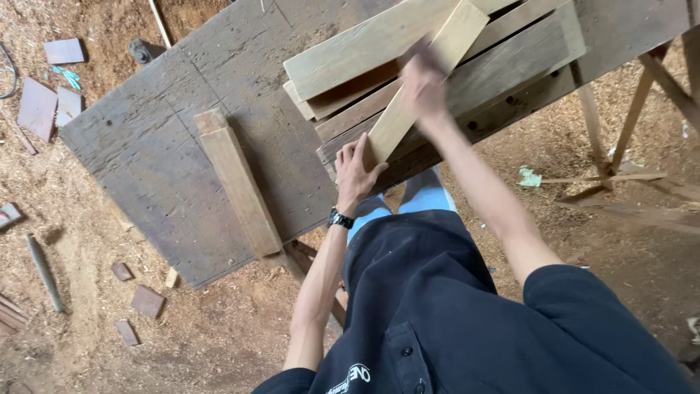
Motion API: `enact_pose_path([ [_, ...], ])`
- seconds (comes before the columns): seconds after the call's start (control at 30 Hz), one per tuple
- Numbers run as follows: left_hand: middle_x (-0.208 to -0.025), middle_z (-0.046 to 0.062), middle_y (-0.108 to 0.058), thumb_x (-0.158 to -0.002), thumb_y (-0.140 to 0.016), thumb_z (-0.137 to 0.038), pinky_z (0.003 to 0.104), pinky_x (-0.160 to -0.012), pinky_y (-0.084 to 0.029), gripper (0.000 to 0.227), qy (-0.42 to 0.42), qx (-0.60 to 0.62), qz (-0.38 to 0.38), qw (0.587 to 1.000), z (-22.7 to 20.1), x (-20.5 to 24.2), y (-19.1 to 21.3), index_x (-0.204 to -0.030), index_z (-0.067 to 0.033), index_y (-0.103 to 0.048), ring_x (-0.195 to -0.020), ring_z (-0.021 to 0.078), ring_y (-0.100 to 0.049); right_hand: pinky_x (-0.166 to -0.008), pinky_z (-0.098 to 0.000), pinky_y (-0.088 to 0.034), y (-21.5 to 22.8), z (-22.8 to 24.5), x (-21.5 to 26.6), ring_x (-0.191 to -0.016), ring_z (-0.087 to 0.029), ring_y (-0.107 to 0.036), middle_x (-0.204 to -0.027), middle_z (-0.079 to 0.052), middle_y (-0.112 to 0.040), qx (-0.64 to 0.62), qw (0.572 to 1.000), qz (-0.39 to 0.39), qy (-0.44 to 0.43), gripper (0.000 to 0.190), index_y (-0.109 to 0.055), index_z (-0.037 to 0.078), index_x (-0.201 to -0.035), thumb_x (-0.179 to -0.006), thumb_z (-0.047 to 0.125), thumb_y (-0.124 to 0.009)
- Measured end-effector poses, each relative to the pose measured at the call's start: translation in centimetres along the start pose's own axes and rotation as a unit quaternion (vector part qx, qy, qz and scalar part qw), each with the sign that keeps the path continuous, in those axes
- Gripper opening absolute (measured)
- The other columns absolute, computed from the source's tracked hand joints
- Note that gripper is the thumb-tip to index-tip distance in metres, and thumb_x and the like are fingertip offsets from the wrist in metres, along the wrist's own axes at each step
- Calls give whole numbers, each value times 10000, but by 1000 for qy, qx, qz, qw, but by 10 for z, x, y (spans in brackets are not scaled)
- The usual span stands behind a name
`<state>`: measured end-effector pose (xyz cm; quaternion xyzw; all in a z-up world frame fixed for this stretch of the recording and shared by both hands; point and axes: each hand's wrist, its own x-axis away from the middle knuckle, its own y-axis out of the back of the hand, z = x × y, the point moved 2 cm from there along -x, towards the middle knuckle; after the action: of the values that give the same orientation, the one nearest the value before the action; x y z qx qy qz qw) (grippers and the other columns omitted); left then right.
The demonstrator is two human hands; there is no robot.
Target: The person uses a piece of sandpaper to smooth the edges and surfaces of several wooden planks, handling them one at a time on a wooden workbench.
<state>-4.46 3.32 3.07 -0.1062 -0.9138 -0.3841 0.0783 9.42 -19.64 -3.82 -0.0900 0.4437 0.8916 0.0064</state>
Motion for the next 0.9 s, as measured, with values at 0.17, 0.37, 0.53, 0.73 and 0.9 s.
enact_pose_path([
  [0.17, -1322, 106, -550, -759, -889, -458, 477, -1076, -418, 915, -29, -33, -41, 998, 1, 2, -4, -1508, -152, -463, -1230, 314, -487, -487, -338, -527, 21, 58, 62, -531, -187, -618, -610, -40, -567, 39, 912, 170, 371, 143, -555, 146, -759, -900, 117, -557],
  [0.37, -1253, 65, -565, -712, -902, -478, 461, -1101, -453, 949, 27, -80, -38, 996, 0, 0, -10, -1529, -234, -485, -1201, 274, -515, -479, -250, -514, 68, -71, -63, -596, -130, -642, -697, -71, -654, -88, 984, 14, 155, 300, -575, 65, -843, -1123, 134, -493],
  [0.53, -1279, 52, -577, -675, -931, -559, 476, -1068, -449, 991, 66, -116, -79, 988, -6, 2, -22, -1513, -269, -491, -1216, 270, -517, -496, -339, -547, 45, -47, -41, -604, -222, -677, -705, -99, -681, -31, 1000, -3, 4, 213, -579, 82, -921, -1093, 112, -457],
  [0.73, -1263, 26, -591, -645, -927, -571, 500, -1089, -469, 1020, 70, -131, -93, 985, 1, 3, -34, -1520, -295, -480, -1210, 264, -512, -453, -284, -491, 28, -3, 41, -509, -133, -598, -616, -37, -591, 25, 871, 209, 443, 126, -594, 98, -803, -903, 25, -569],
  [0.9, -1268, 23, -619, -646, -936, -550, 494, -1093, -481, 966, 61, -111, -100, 987, 4, -2, -32, -1488, -306, -531, -1212, 258, -530, -459, -184, -505, 52, -115, -66, -606, -81, -616, -792, -50, -657, -258, 926, 90, 260, 385, -521, 176, -765, -1103, -9, -511],
])
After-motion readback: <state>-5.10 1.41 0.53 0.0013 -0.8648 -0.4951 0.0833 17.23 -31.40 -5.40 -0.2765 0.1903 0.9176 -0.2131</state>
